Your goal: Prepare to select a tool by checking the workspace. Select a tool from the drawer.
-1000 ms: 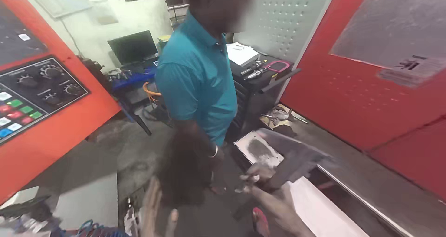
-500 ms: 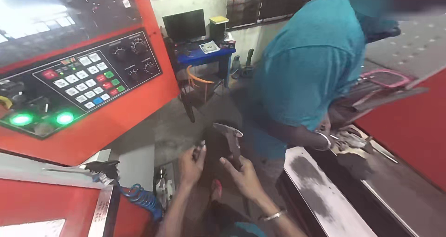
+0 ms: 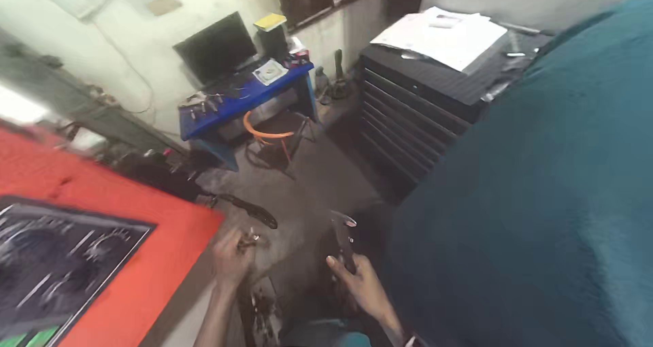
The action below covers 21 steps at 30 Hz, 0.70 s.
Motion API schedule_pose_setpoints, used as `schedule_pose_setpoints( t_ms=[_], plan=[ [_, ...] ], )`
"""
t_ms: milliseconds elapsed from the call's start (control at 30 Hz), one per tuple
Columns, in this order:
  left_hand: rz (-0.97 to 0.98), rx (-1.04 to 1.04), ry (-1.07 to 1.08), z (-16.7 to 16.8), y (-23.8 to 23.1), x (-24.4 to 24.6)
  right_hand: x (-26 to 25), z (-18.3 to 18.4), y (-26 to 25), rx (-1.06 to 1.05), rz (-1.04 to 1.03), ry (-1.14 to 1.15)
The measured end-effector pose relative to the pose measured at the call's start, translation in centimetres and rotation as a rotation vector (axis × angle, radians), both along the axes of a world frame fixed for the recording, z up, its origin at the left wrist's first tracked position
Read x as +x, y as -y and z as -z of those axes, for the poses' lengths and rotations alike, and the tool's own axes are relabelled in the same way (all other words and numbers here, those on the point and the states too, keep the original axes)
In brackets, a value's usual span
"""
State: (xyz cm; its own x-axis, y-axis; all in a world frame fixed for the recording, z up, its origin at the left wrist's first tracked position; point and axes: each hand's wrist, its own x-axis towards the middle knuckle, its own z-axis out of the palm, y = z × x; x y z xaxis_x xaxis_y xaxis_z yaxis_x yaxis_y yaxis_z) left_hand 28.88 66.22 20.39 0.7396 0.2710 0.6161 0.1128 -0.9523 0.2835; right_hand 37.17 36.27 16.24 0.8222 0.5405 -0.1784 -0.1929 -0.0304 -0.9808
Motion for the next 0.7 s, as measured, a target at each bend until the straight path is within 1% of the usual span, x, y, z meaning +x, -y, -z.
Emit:
schedule_pose_setpoints(
  t_ms=[67,167,200,267,300,367,400,500,567,633,700],
  plan=[
    [0.121,-0.321,-0.137,2.9,3.3,4.3,1.2,0.3,0.9,0.009,0.061,-0.025],
    [0.243,-0.929,-0.288,8.5,6.9,12.7,3.0,0.4,1.7,0.042,0.225,-0.044],
    [0.274,-1.133,-0.352,9.8,7.7,15.7,3.5,0.0,1.8,0.054,0.29,-0.055],
    [0.317,-1.476,-0.439,10.6,9.7,22.3,4.7,-1.2,1.5,0.089,0.422,-0.045],
    [0.349,-1.599,-0.458,10.6,10.8,26.0,5.2,-1.9,1.2,0.089,0.489,-0.021],
    [0.464,-1.774,-0.471,11.0,13.9,34.1,6.5,-3.0,1.2,0.088,0.61,0.042],
    [0.48,-1.829,-0.476,11.4,15.8,37.9,6.9,-3.3,1.2,0.088,0.657,0.068],
    [0.416,-1.93,-0.476,11.6,20.5,48.3,8.2,-4.2,1.2,0.069,0.772,0.084],
    [0.38,-1.94,-0.453,11.2,23.3,54.6,9.9,-4.8,1.4,0.06,0.822,0.081],
    [0.339,-1.994,-0.418,11.2,25.5,60.4,12.1,-4.7,1.8,0.035,0.861,0.052],
    [0.287,-2.045,-0.376,11.7,27.4,65.7,14.9,-3.8,2.6,-0.04,0.875,0.038]
  ],
)
